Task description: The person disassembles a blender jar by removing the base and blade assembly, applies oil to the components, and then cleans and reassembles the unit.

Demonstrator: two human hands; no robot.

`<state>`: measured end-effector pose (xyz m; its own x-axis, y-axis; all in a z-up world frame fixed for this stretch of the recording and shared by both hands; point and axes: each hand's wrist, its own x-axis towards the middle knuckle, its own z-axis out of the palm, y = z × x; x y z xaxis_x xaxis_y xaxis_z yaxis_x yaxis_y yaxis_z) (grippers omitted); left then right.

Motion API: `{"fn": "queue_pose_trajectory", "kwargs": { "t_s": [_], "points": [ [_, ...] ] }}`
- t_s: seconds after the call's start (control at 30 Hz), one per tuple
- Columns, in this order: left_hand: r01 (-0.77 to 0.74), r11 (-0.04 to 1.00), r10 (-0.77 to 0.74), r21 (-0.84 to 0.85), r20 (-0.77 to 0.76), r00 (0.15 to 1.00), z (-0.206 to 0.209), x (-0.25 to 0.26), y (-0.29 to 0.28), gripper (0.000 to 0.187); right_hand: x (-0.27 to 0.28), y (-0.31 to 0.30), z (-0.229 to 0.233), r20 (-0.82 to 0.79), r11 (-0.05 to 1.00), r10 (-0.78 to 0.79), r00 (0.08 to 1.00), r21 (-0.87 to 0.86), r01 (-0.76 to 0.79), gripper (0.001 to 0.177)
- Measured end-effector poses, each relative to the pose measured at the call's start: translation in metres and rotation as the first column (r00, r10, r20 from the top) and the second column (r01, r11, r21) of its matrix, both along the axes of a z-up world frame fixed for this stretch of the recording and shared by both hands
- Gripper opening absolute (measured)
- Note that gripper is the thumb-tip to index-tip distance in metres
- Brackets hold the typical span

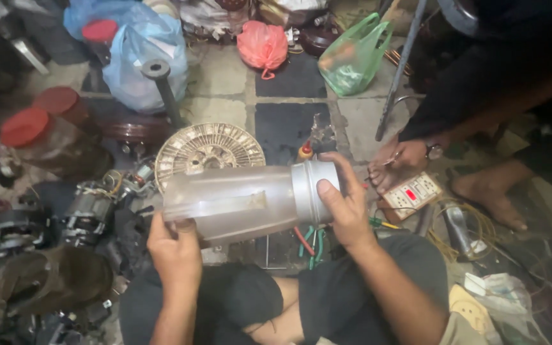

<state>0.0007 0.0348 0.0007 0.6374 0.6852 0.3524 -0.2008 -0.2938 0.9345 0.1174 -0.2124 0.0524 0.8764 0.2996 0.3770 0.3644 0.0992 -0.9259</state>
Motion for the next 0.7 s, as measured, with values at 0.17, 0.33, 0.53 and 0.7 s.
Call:
{"fn": "queue_pose_trajectory", "kwargs": {
  "t_s": [0.17,0.33,0.53,0.7],
  "points": [
    [-0.069,0.998,0.066,-0.008,-0.213,0.975,-0.002,0.003,0.003,0.038,-0.001,-0.005,-0.006,0.066,0.989,-0.077,0.995,-0.12,0.085,0.055],
    [0.058,0.998,-0.052,-0.036,0.137,0.989,-0.024,-0.016,0.0,0.044,0.001,-0.006,-0.014,0.192,0.997,0.03,0.981,0.058,-0.041,0.082],
    [0.312,0.723,-0.309,-0.617,0.116,0.944,0.049,-0.044,0.009,0.047,-0.001,-0.018,-0.001,0.274,0.996,0.08,0.958,-0.065,-0.064,0.098],
    [0.139,0.745,-0.203,-0.652,-0.024,0.979,0.01,-0.039,0.02,0.031,-0.013,-0.011,0.01,0.649,0.964,0.092,0.756,-0.249,0.096,0.083]
  ]
}}
